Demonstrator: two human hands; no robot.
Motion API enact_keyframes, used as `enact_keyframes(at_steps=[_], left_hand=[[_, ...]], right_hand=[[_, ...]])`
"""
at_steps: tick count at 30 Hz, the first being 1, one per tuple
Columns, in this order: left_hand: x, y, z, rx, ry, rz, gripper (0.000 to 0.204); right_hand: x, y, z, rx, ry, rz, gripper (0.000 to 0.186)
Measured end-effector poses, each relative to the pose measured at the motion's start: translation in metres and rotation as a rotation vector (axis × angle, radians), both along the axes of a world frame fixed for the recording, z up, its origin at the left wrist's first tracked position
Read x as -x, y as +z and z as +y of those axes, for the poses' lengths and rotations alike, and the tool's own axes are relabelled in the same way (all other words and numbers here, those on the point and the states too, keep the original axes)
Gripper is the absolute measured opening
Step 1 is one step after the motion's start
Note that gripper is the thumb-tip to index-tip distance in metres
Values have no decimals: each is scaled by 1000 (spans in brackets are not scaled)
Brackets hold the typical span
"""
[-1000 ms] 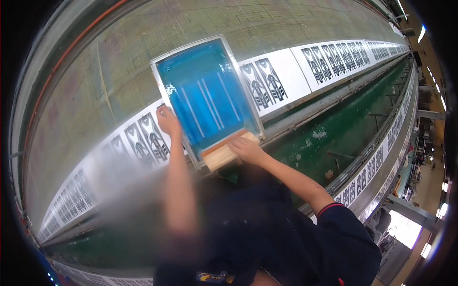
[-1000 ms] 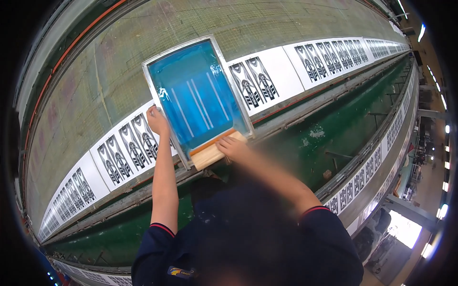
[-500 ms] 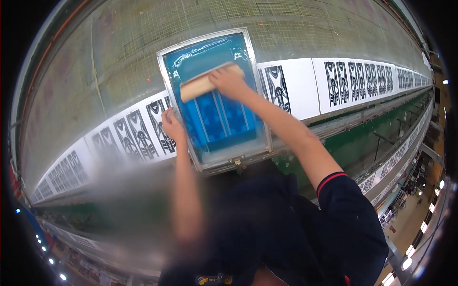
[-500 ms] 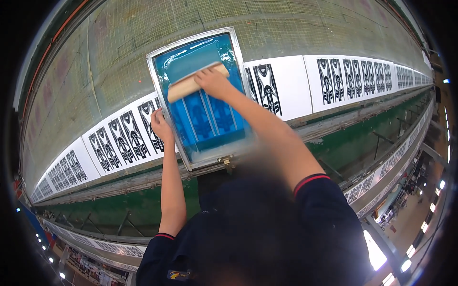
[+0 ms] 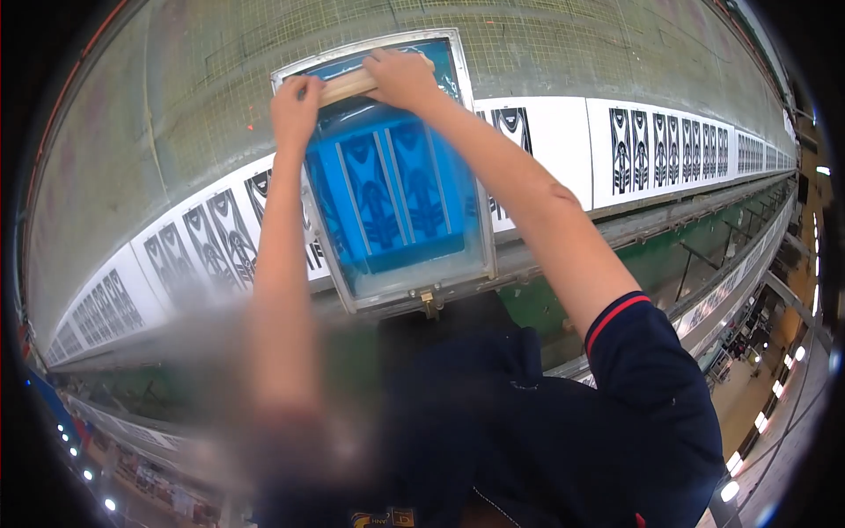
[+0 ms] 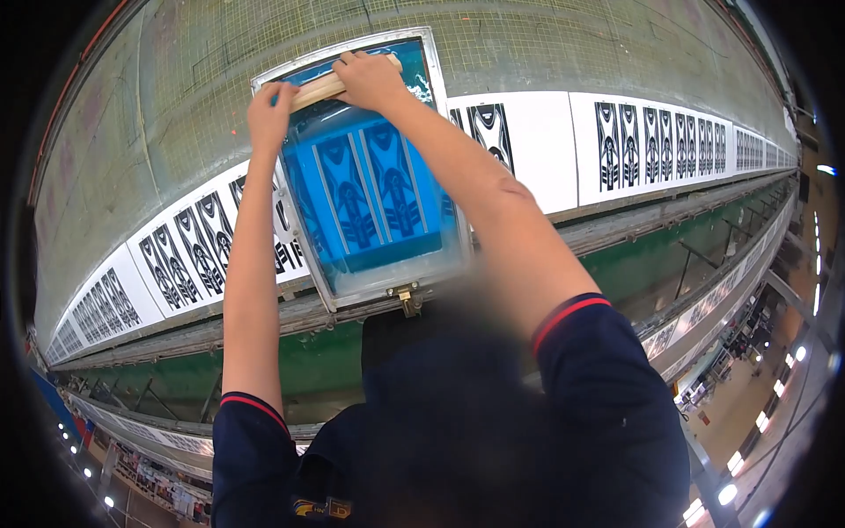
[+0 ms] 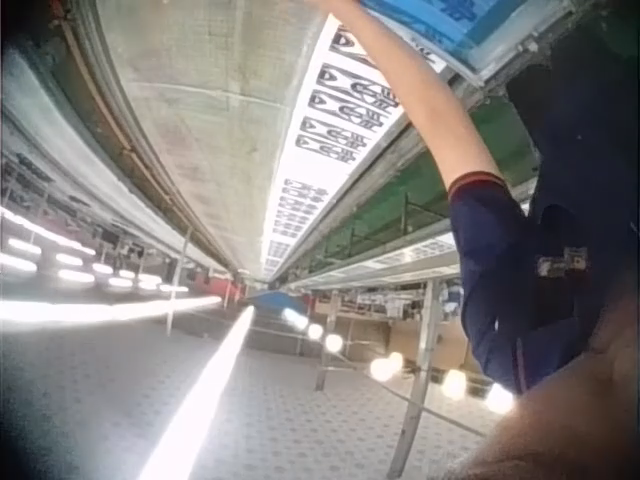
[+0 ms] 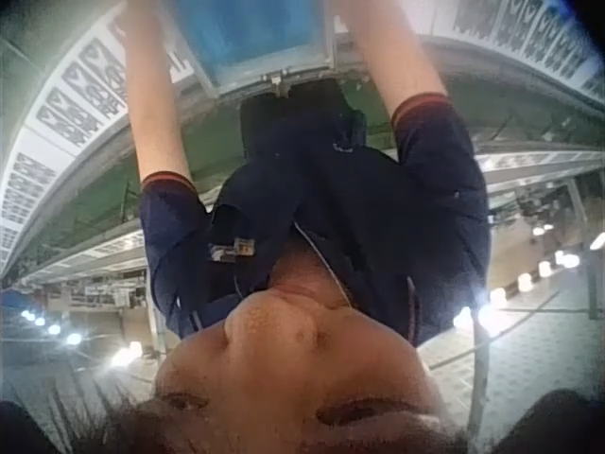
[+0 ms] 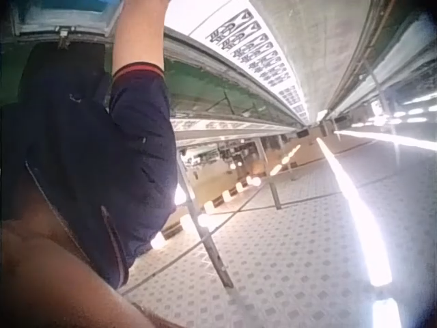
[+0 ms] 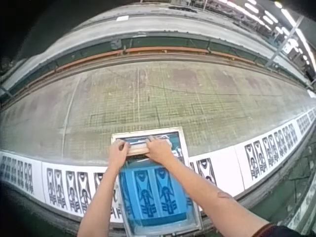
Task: Printing a design onto material using a hand-held squeegee and a screen on a long printing table.
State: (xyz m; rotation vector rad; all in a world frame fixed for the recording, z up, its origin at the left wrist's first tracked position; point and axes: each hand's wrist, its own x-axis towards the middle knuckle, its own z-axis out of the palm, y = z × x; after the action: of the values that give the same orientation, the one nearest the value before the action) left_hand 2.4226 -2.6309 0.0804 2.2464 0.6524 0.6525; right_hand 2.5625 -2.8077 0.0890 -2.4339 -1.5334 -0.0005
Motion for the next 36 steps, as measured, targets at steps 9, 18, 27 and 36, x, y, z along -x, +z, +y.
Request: enact_keyframes(at_steps=[9,18,27,36], left_hand=[[144,-26,-121,-76,5,7,20],[298,4,-224,-11,-179,113,18],[166,26,-119,-16,-189,227,20],[1,-11,-23,6,32,22,17]], right_hand=[[154,-16,-118,-24,-7,-3,52],[314,8,-236,83,0,114,46],[149,11,-126,163,256,58,36],[-13,-5,-12,-21,-29,-51,50]])
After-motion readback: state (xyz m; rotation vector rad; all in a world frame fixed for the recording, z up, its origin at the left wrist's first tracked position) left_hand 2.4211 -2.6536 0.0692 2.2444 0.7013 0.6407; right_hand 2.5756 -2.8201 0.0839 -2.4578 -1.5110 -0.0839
